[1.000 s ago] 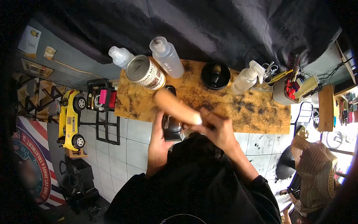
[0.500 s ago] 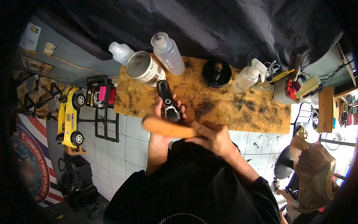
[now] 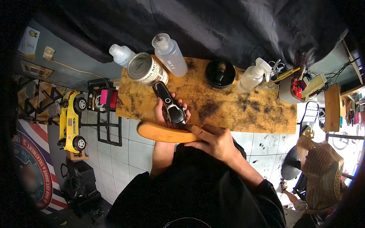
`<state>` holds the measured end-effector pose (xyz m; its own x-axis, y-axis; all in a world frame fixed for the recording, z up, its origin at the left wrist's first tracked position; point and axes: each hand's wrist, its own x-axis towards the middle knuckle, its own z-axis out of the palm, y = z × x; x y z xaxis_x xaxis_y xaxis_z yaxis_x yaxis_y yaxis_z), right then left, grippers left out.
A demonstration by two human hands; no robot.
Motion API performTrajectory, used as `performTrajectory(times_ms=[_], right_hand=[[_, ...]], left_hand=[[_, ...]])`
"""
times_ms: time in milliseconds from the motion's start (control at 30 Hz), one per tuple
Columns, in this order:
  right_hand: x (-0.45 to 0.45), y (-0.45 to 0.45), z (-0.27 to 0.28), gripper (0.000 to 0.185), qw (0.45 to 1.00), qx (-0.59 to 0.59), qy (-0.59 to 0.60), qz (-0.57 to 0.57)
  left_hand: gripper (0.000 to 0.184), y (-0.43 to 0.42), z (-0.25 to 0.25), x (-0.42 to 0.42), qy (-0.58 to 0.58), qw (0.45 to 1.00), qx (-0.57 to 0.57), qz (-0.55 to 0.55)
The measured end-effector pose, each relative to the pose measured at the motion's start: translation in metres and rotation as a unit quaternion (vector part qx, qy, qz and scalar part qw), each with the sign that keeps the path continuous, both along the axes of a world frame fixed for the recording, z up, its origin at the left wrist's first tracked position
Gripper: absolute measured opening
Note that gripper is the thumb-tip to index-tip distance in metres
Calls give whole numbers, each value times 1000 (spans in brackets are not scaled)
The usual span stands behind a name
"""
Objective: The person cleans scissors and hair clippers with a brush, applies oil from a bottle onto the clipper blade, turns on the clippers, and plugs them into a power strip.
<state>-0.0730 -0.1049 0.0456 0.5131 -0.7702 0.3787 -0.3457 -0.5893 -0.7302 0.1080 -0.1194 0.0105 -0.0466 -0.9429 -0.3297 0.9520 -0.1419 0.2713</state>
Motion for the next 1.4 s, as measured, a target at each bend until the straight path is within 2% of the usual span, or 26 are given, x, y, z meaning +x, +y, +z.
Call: performTrajectory(times_ms=[100, 200, 267, 333, 400, 467, 533, 600, 633, 667, 733, 767, 867, 933, 967, 1033, 1067, 1167, 1233, 1267, 1400], right_hand=[[-15, -3, -24, 51, 994, 23, -7, -106], [-28, -11, -28, 54, 969, 75, 28, -235], [-26, -11, -24, 54, 972, 64, -5, -228], [-21, -8, -12, 53, 973, 53, -39, -223], [-11, -3, 4, 52, 994, 45, -28, -95], [-1, 0, 5, 50, 999, -2, -34, -16], [2, 0, -4, 50, 999, 6, -31, -12], [-5, 0, -17, 53, 988, 107, -35, -107], [-6, -5, -16, 55, 979, 113, -52, -162], [-10, -9, -15, 54, 975, 85, -16, -206], [-19, -12, -20, 50, 964, 117, -62, -231], [-25, -8, -13, 46, 954, 182, -58, -233], [-31, 3, -3, 45, 962, 182, -54, -198], [-31, 12, 2, 45, 960, 234, -48, -145], [-28, 15, -3, 46, 967, 211, -65, -126], [-18, 19, -7, 49, 978, 169, -55, -107], [-13, 20, -15, 49, 984, 130, -53, -110], [0, 16, -2, 49, 971, 160, -50, -171], [4, 8, 11, 51, 955, 175, -114, -210], [2, 6, 7, 54, 960, 147, -105, -213], [-5, 18, 10, 54, 953, 112, -100, -264]], left_hand=[[43, 2, 17, -1, -112, 993, 8, 37], [44, 5, 19, 7, -16, 999, 16, 26], [45, 5, 18, 7, -23, 999, -15, 20], [46, 5, 19, 3, -38, 997, -6, 63], [47, 4, 8, 2, -93, 993, 35, 60], [49, 2, 4, 8, 71, 997, -17, -1], [47, 2, 1, 8, 48, 998, -50, -9], [44, 9, 8, 7, -74, 996, -16, 57], [43, 12, 20, 5, -25, 998, 1, 56], [47, 11, 30, 2, -33, 998, -3, 52], [48, 9, 31, 2, -23, 999, -15, 39], [48, 9, 30, 2, -23, 999, -15, 37], [46, 6, 22, 5, -14, 998, -50, 32], [47, 4, 17, 8, -101, 993, -43, 32], [47, 4, 19, 7, -101, 994, -43, 27], [44, 7, 22, -2, -158, 981, 81, 81], [42, 8, 16, -5, -187, 975, 79, 85], [36, 15, 17, -20, -189, 977, 82, 62], [48, 24, 15, -31, -322, 946, 20, 6], [47, 27, 13, -31, -275, 960, 31, -39], [39, 25, 24, -36, -293, 954, 12, -56]])
